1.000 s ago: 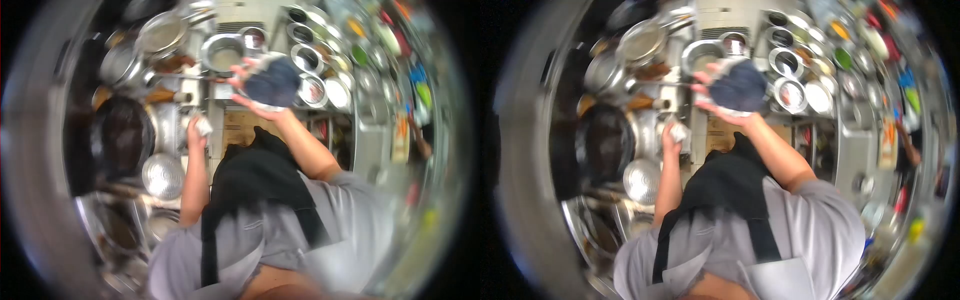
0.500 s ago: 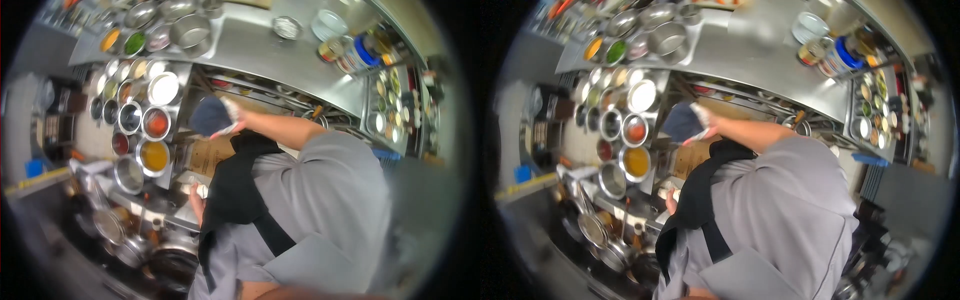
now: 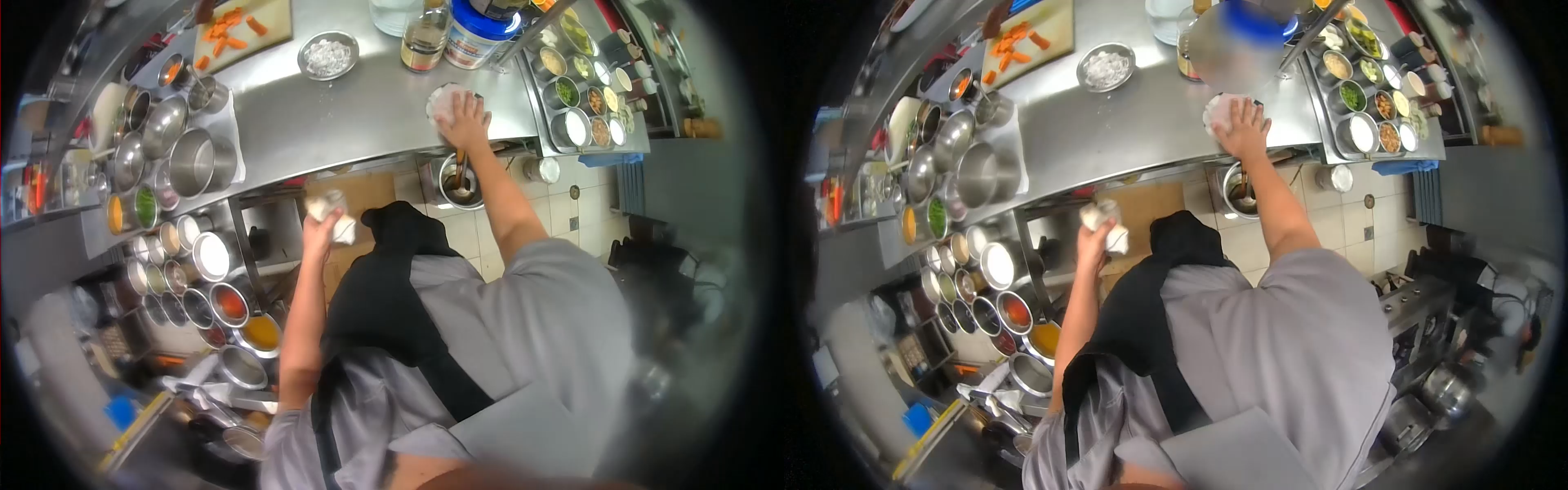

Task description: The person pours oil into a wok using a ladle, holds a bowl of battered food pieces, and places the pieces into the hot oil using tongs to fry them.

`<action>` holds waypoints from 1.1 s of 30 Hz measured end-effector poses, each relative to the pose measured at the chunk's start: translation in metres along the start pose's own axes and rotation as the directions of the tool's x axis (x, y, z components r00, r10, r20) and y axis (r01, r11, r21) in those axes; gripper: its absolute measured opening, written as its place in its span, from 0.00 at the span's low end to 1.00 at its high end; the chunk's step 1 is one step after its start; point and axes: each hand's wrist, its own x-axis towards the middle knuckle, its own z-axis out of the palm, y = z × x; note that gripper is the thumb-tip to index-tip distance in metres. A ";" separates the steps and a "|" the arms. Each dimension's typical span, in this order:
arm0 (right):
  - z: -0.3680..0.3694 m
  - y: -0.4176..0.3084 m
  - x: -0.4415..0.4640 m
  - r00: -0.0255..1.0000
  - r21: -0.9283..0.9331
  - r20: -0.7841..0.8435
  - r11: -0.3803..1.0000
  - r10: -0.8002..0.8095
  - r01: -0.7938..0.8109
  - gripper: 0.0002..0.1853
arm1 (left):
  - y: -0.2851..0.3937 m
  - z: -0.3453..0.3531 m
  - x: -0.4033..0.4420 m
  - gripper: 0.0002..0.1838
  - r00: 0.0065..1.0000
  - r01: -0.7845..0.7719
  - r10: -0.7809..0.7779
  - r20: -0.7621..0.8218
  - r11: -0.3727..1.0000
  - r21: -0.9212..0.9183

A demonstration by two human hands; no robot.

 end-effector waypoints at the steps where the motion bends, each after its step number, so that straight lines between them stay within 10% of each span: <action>1: 0.006 -0.002 0.001 1.000 0.029 -0.012 0.999 -0.015 0.015 0.45 | 0.017 0.021 0.013 0.23 0.999 -0.039 0.036 0.030 0.994 0.098; 9: 0.019 -0.054 -0.017 0.983 0.058 -0.127 0.989 -0.130 0.138 0.46 | 0.052 0.111 0.120 0.23 0.979 -0.178 0.146 0.143 0.953 0.246; 21: -0.007 -0.094 0.009 0.950 0.053 0.195 0.969 -0.246 0.240 0.47 | 0.051 0.149 0.166 0.27 0.949 -0.278 0.306 0.078 0.693 0.665; 23: -0.007 -0.095 0.010 0.947 0.033 0.191 0.966 -0.260 0.258 0.47 | 0.045 0.147 0.174 0.30 0.814 -0.273 0.577 0.074 0.267 0.924; 33: -0.011 -0.107 0.011 0.931 -0.003 0.274 0.967 -0.243 0.253 0.49 | 0.034 0.147 0.184 0.34 0.895 -0.239 0.442 -0.063 0.594 0.768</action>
